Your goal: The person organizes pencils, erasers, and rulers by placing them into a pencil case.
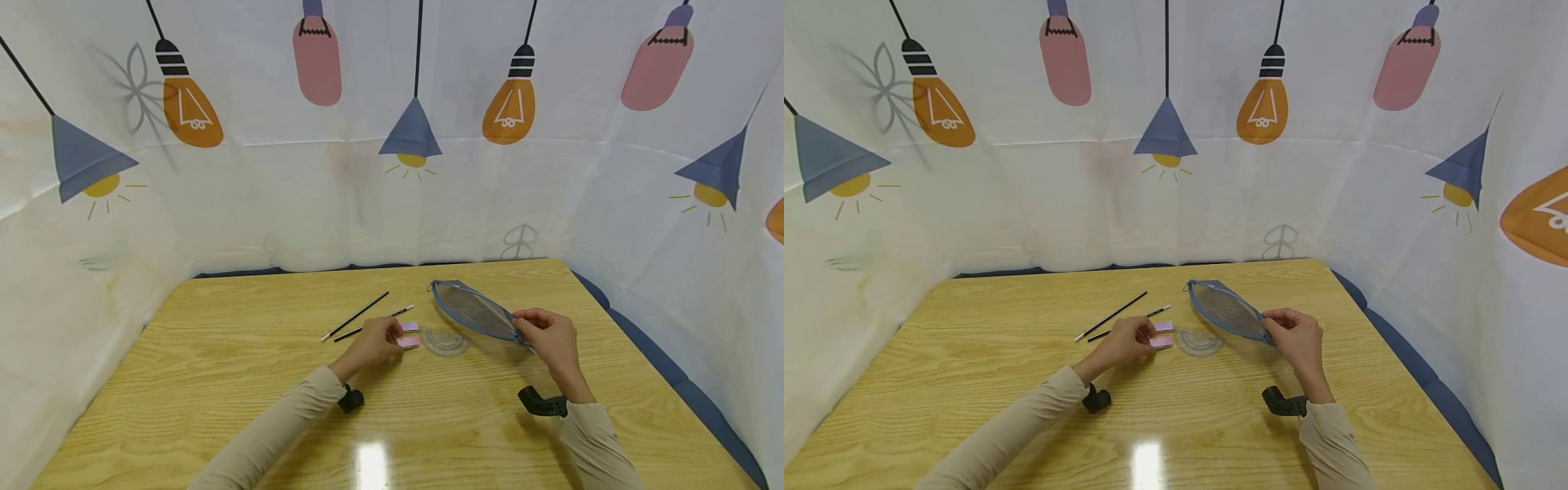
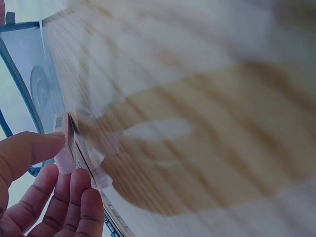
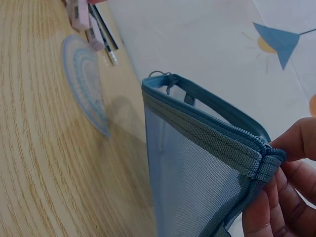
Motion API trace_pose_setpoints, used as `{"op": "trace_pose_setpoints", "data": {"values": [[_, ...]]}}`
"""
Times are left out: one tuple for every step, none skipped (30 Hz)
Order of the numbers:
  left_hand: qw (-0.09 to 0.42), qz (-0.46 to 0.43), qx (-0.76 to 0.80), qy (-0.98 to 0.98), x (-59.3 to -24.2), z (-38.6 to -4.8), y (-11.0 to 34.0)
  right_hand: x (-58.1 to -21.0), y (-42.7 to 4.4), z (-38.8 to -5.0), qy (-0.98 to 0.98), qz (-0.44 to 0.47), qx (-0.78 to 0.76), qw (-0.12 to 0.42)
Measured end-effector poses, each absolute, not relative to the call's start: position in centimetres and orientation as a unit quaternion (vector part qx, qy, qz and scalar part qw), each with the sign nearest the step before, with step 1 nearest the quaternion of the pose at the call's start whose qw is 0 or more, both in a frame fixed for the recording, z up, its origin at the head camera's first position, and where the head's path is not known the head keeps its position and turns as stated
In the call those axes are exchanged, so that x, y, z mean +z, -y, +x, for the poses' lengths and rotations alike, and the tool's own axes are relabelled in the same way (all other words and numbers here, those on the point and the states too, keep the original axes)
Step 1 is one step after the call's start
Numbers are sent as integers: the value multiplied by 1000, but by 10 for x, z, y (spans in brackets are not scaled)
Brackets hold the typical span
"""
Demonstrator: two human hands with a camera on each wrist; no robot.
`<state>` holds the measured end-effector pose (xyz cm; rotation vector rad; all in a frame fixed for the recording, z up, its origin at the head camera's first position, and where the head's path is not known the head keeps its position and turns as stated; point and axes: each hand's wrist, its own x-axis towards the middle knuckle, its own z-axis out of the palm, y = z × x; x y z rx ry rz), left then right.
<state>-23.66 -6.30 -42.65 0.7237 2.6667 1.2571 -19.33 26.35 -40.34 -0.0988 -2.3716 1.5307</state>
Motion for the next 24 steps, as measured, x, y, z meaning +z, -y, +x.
{"op": "trace_pose_setpoints", "data": {"values": [[50, 240, 412, -877, -426, -237, 63, -404, -264, -194, 830, -34, 534, 159], [46, 243, 411, -877, -426, -236, 63, -404, -264, -194, 830, -33, 533, 160], [44, 245, 412, -877, -426, -236, 64, -404, -264, -194, 831, -33, 532, 160], [41, 246, 413, -876, -426, -236, 64, -404, -264, -194, 831, -32, 531, 161], [39, 248, 415, -875, -426, -236, 64, -405, -264, -194, 832, -31, 530, 162], [38, 249, 417, -873, -425, -236, 65, -405, -265, -194, 831, -31, 531, 162], [38, 248, 420, -872, -425, -235, 65, -405, -265, -195, 832, -30, 531, 162], [38, 247, 424, -871, -425, -235, 65, -405, -265, -194, 831, -30, 531, 161], [38, 245, 426, -870, -424, -234, 66, -405, -265, -195, 831, -30, 532, 161], [37, 244, 428, -869, -424, -234, 66, -405, -265, -195, 831, -30, 532, 160], [37, 243, 430, -869, -424, -234, 66, -405, -265, -194, 830, -30, 533, 159], [37, 241, 432, -868, -423, -234, 66, -405, -265, -194, 830, -30, 534, 157], [36, 240, 433, -868, -423, -234, 66, -405, -265, -194, 830, -30, 534, 156], [33, 240, 434, -868, -423, -234, 66, -405, -265, -194, 829, -29, 537, 155], [32, 239, 434, -868, -423, -234, 66, -405, -265, -194, 828, -28, 539, 154], [31, 239, 435, -868, -423, -234, 65, -405, -265, -194, 827, -27, 541, 152], [29, 240, 435, -867, -423, -235, 65, -405, -265, -194, 826, -24, 543, 150], [28, 241, 436, -867, -423, -235, 65, -405, -265, -194, 825, -20, 545, 147], [27, 241, 438, -866, -423, -235, 65, -405, -265, -194, 824, -17, 548, 145], [27, 242, 439, -865, -423, -235, 64, -405, -265, -194, 823, -13, 550, 143], [26, 242, 442, -864, -423, -234, 64, -404, -265, -194, 823, -9, 551, 140], [26, 242, 444, -862, -423, -234, 64, -404, -265, -194, 822, -3, 552, 138], [27, 243, 446, -861, -423, -234, 64, -403, -264, -193, 822, 1, 553, 137], [28, 242, 448, -860, -422, -234, 64, -401, -263, -192, 822, 5, 552, 135]]}}
